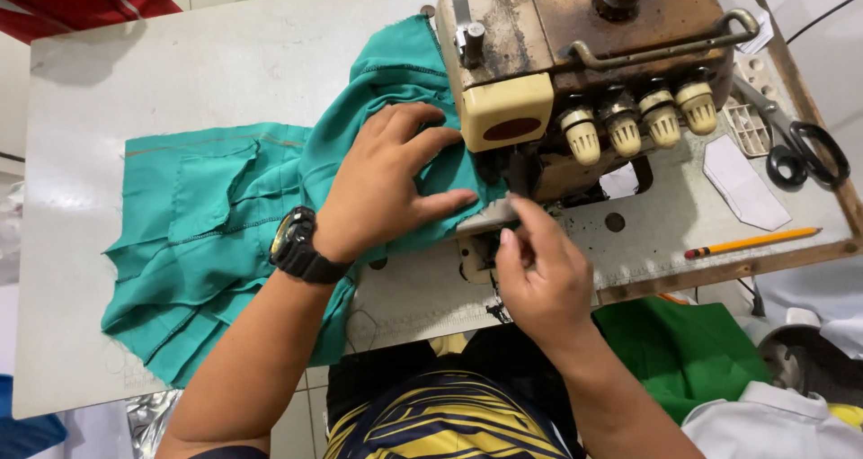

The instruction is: Using an industrial overlock machine to finish the edges of green fabric pieces and trimming excess with scissors.

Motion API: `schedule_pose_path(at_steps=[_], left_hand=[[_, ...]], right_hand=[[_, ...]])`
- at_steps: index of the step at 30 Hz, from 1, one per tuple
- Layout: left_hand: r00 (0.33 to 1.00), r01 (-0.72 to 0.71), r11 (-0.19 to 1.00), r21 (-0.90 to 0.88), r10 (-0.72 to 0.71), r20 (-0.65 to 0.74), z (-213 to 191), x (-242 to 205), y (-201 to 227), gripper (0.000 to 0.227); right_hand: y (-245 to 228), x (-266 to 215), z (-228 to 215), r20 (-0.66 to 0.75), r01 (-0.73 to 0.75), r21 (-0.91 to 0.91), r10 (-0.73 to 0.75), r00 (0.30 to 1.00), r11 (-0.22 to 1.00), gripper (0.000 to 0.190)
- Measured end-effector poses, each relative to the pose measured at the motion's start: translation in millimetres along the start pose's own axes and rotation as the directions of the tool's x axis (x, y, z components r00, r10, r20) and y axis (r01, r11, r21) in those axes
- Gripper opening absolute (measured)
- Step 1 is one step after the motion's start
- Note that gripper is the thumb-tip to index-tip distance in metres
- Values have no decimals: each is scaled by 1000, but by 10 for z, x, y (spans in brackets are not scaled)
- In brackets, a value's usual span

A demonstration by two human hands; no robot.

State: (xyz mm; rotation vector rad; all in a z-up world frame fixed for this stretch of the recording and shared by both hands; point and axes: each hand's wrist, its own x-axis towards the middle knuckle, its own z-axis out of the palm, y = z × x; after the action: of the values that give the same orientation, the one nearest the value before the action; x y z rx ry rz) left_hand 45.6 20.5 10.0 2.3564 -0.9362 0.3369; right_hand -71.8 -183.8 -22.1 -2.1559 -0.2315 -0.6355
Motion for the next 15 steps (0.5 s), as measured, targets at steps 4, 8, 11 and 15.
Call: schedule_pose_path(at_steps=[4,8,11,15], left_hand=[[1000,-14,1000,-10,14,-1,18,20,-69,56],[1000,-21,1000,-8,21,-21,53,32,-167,57],[999,27,999,38,-28,22,-27,136,-221,59],[994,100,993,65,-97,-43,-34,192,-452,57]], right_hand=[[-51,56,-48,72,47,-79,-41,997,996,28],[-41,-77,-66,36,-11,27,10,999,1000,29],[5,-210,-78,12,-25,11,25,1000,1000,28],[109,-335,-189,-17,-52,-34,51,999,998,27]])
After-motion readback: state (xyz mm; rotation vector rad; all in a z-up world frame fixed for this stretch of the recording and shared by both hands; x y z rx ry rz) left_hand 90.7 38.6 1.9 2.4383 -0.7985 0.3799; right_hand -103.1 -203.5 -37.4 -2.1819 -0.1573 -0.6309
